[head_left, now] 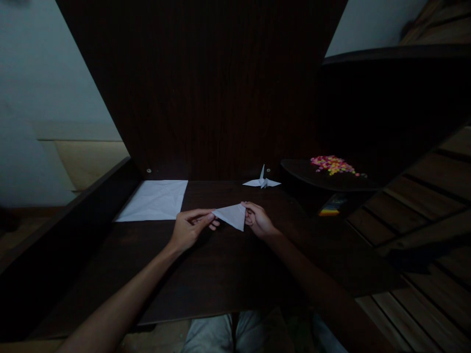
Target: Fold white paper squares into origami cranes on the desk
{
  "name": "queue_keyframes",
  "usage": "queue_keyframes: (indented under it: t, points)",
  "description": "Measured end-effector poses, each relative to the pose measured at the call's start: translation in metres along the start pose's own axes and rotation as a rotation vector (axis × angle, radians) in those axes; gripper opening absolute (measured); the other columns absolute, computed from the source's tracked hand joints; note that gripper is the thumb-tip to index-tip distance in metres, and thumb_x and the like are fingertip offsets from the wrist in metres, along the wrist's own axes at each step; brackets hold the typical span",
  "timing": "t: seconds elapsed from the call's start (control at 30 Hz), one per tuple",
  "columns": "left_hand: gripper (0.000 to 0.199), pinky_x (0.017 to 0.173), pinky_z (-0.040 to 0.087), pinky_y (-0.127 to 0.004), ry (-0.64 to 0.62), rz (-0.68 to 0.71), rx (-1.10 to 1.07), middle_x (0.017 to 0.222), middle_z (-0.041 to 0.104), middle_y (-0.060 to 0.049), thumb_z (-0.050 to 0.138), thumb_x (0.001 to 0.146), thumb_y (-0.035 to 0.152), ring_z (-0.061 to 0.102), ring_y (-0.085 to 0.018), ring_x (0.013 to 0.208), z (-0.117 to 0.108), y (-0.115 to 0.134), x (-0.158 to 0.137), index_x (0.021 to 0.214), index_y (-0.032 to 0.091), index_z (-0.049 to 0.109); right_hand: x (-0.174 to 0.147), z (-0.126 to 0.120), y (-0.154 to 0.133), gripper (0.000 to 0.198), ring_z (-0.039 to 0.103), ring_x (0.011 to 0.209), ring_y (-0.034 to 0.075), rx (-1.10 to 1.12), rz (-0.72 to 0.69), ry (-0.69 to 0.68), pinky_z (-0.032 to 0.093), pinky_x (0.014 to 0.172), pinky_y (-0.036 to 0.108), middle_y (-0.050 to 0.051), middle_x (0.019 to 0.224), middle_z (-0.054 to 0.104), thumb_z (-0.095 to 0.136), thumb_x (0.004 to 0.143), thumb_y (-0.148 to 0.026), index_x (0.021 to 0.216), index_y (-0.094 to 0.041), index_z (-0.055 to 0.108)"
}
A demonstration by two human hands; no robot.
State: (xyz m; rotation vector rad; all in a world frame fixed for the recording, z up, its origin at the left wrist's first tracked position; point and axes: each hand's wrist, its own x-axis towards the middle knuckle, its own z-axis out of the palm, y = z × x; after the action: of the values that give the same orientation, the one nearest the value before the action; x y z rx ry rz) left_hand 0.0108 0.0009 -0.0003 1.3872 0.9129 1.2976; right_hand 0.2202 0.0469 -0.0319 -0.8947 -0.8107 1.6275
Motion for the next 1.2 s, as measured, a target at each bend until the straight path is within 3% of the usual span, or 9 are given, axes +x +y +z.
queue_keyframes:
  t: [0.23, 0.5, 0.63, 0.7, 0.87, 1.03, 1.2]
  points:
    - [0.029, 0.060, 0.056, -0.033, 0.003, -0.016, -0.051, 0.077, 0.072, -0.009, 0.070, 0.074, 0.034, 0.068, -0.021, 0.063, 0.001, 0.004, -0.001, 0.088, 0.010, 0.070, 0.001, 0.000, 0.001, 0.030, 0.030, 0.035, 0.002, 0.009, -0.012, 0.015, 0.015, 0.031, 0.016, -0.008, 0.045, 0.040, 0.074, 0.063, -0.030, 0.057, -0.016, 0.048]
    - [0.042, 0.059, 0.054, -0.036, -0.129, -0.198, -0.259, 0.075, 0.070, -0.013, 0.057, 0.082, 0.045, 0.068, -0.026, 0.067, -0.003, -0.005, 0.004, 0.095, 0.006, 0.066, -0.003, 0.005, 0.000, 0.031, 0.030, 0.035, 0.002, -0.064, -0.100, 0.024, 0.015, 0.032, 0.017, -0.007, 0.045, 0.042, 0.076, 0.062, -0.032, 0.056, -0.016, 0.049]
    - [0.042, 0.056, 0.051, -0.031, -0.285, -0.347, -0.089, 0.070, 0.069, -0.009, 0.062, 0.078, 0.047, 0.064, -0.020, 0.059, 0.000, -0.003, 0.002, 0.092, 0.007, 0.068, -0.005, 0.007, 0.001, 0.028, 0.031, 0.035, 0.002, -0.171, -0.130, 0.046, 0.016, 0.033, 0.016, -0.008, 0.045, 0.042, 0.077, 0.060, -0.034, 0.062, -0.015, 0.057]
    - [0.035, 0.056, 0.048, -0.026, -0.321, -0.338, 0.067, 0.069, 0.068, -0.005, 0.069, 0.073, 0.041, 0.061, -0.015, 0.057, 0.003, -0.004, -0.001, 0.090, 0.010, 0.069, -0.007, 0.008, 0.002, 0.028, 0.031, 0.035, 0.001, -0.206, -0.140, 0.030, 0.016, 0.034, 0.016, -0.008, 0.045, 0.042, 0.078, 0.059, -0.035, 0.064, -0.015, 0.059]
    - [0.031, 0.054, 0.042, -0.022, -0.384, -0.304, 0.176, 0.068, 0.067, -0.002, 0.068, 0.073, 0.040, 0.058, -0.013, 0.059, 0.007, -0.011, -0.005, 0.085, 0.012, 0.070, -0.010, 0.011, 0.004, 0.026, 0.030, 0.035, 0.002, -0.266, -0.162, -0.037, 0.018, 0.033, 0.017, -0.008, 0.044, 0.042, 0.074, 0.064, -0.038, 0.067, -0.015, 0.061]
    - [0.031, 0.050, 0.038, -0.022, -0.299, -0.225, 0.281, 0.060, 0.062, -0.001, 0.063, 0.076, 0.042, 0.054, -0.012, 0.053, 0.006, -0.014, -0.003, 0.072, 0.012, 0.066, -0.012, 0.016, 0.005, 0.025, 0.035, 0.036, 0.004, -0.349, -0.275, 0.017, 0.021, 0.032, 0.016, -0.007, 0.048, 0.046, 0.072, 0.067, -0.038, 0.079, -0.018, 0.062]
    - [0.031, 0.048, 0.035, -0.021, -0.131, -0.134, 0.327, 0.055, 0.055, 0.002, 0.061, 0.078, 0.043, 0.047, -0.010, 0.051, 0.002, -0.014, 0.000, 0.073, 0.012, 0.065, -0.014, 0.019, 0.009, 0.023, 0.037, 0.033, 0.004, -0.452, -0.337, -0.005, 0.025, 0.029, 0.016, -0.007, 0.048, 0.048, 0.071, 0.068, -0.037, 0.071, -0.018, 0.057]
